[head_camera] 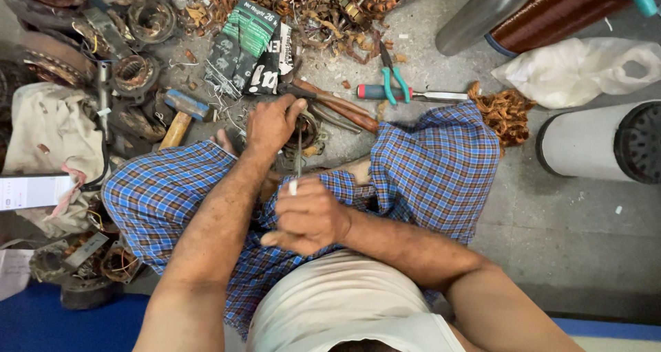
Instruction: The person uses pliers and a screwdriver to pry out copper windings and insulation paper from a metal motor stator while sitting on the floor.
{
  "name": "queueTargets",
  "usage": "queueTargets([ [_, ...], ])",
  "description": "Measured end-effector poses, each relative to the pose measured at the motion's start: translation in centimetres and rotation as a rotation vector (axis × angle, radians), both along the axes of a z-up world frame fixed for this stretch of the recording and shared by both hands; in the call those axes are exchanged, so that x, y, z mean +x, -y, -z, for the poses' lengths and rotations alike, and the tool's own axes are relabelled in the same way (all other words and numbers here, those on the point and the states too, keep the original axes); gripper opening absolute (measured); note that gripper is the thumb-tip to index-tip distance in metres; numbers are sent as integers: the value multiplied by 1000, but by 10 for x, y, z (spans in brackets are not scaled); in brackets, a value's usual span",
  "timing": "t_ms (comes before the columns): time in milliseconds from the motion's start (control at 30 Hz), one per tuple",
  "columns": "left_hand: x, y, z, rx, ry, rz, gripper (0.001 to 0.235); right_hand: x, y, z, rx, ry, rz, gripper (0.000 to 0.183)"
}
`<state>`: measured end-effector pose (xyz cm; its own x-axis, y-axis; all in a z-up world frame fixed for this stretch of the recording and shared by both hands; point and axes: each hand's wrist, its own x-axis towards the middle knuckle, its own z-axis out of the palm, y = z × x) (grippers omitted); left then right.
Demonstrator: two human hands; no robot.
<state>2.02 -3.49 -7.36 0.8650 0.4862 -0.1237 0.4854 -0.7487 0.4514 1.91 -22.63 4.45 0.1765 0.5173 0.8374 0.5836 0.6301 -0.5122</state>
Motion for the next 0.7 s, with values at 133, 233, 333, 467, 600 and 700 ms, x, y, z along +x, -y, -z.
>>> queueTargets([
  [133,-4,1,1,-22,79,-27,43,-4,-3,10,-46,-9,-14,40],
  [233,4,-2,-1,-57,38,-67,51,25,-1,16,-107,-290,46,25],
  [333,8,-1,3,-64,4,-90,60,71,3,24,-87,-540,147,46],
  [467,15,1,6,-116,-87,-119,68,137,-2,42,-67,-974,147,46],
  [600,22,2,12,-153,-294,-5,77,189,-8,67,-101,-1376,209,42],
  [700,18,2,20,-80,-78,95,81,218,-4,88,-122,-1678,288,40],
])
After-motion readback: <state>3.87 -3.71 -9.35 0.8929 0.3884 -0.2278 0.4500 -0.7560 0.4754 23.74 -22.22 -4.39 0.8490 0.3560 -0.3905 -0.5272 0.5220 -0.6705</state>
